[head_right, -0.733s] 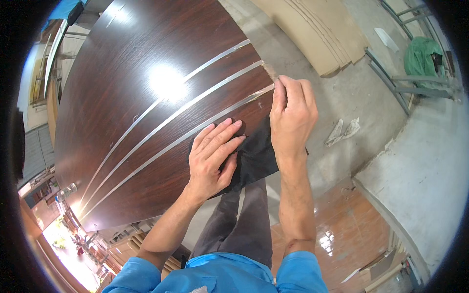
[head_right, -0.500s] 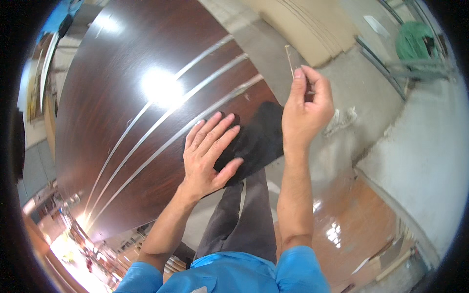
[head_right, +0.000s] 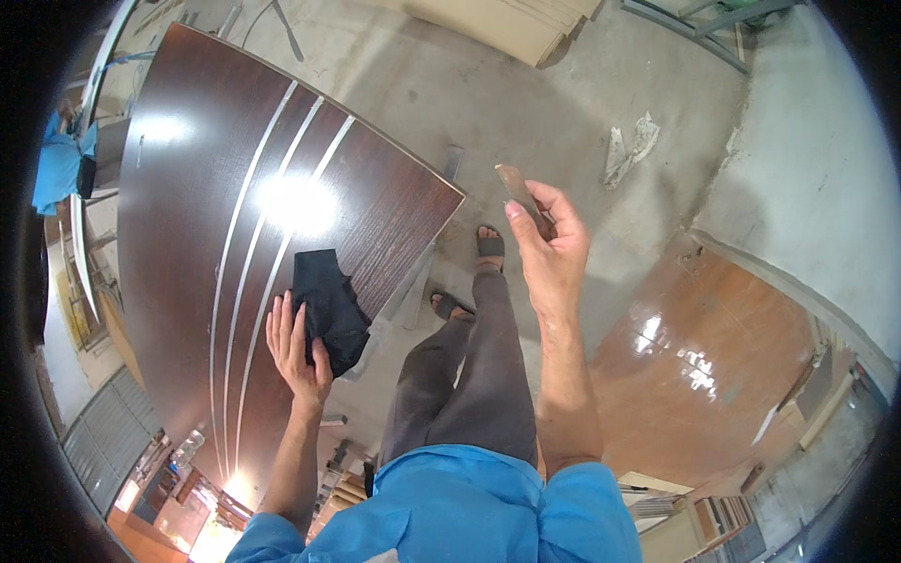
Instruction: The person scrapes glue residue from a large wooden panel using a metal scraper, then wipes the surface with a black cloth. The person works along the seams between metal strips, removing excess adhesive and cleaning the panel.
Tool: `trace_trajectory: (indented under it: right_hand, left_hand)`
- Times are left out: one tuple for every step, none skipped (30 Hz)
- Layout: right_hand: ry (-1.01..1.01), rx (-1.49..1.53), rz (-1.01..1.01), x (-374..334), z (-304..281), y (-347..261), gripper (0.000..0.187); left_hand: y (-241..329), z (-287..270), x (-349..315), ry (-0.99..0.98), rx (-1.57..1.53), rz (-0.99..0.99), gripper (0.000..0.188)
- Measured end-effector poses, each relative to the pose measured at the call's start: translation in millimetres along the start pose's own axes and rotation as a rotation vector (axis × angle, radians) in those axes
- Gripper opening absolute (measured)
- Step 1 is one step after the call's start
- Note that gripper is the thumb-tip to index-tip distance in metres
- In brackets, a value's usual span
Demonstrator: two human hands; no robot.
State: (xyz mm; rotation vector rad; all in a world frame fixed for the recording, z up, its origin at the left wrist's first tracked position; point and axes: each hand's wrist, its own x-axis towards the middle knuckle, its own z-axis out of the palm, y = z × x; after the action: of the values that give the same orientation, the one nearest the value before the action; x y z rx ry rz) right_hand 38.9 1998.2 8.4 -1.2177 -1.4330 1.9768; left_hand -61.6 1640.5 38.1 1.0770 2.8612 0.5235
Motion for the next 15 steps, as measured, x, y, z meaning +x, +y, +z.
trace_trajectory:
  right_hand:
    - [-0.006,-0.005,0.006,-2.1,0.3,-0.7,0.033]
    - [-0.007,-0.01,0.006,-3.4,-1.0,-2.6,0.034]
    - [-0.04,-0.028,0.028,-4.9,-1.5,-3.9,0.035]
    - [-0.043,-0.073,0.052,-7.1,-3.1,-5.7,0.035]
    - [-0.073,-0.01,0.037,-9.5,-3.6,-6.7,0.035]
    - [-0.071,0.027,0.023,-13.4,-4.1,-7.9,0.035]
    - [-0.067,0.059,0.008,-17.3,-3.8,-8.9,0.036]
    - [-0.028,-0.014,-0.037,-22.5,-2.6,-9.9,0.035]
    - [0.011,-0.086,-0.081,-27.9,-1.1,-11.5,0.035]
    - [0.049,-0.159,-0.126,-33.5,1.4,-12.9,0.035]
    - [0.093,-0.184,-0.243,-39.6,2.7,-15.2,0.035]
    - [0.128,-0.211,-0.358,-44.8,5.8,-16.5,0.036]
    - [0.088,-0.262,-0.419,-50.9,5.6,-19.4,0.035]
    - [0.114,-0.266,-0.38,-54.5,7.8,-20.5,0.035]
    - [0.072,-0.292,-0.285,-58.9,6.7,-23.3,0.034]
  left_hand:
    - [-1.4,2.3,-1.4,0.03,-0.006,0.018,0.055]
    - [-2.3,4.0,-1.7,0.039,-0.003,0.02,0.055]
    - [-2.7,5.1,-1.5,0.049,-0.005,0.02,0.055]
    - [-3.2,5.5,-0.8,0.056,-0.004,0.028,0.056]
    - [-3.0,5.4,-0.6,0.065,-0.008,0.033,0.056]
    - [-2.4,5.7,-0.6,0.074,-0.018,0.039,0.057]
    - [-2.1,5.0,-0.8,0.066,-0.008,0.031,0.056]
    - [-1.7,4.9,-1.0,0.077,-0.026,0.041,0.056]
    - [-1.8,4.5,-1.0,0.078,-0.033,0.042,0.055]
    - [-1.8,4.6,-1.3,0.079,-0.039,0.04,0.055]
    - [-2.3,5.4,-0.7,0.094,-0.054,0.04,0.052]
    - [-2.6,6.0,-1.4,0.099,-0.068,0.045,0.052]
    - [-3.1,7.0,-1.3,0.104,-0.079,0.043,0.052]
    - [-3.5,7.8,-1.2,0.098,-0.08,0.02,0.052]
    - [-3.2,8.3,-1.0,0.118,-0.093,0.03,0.052]
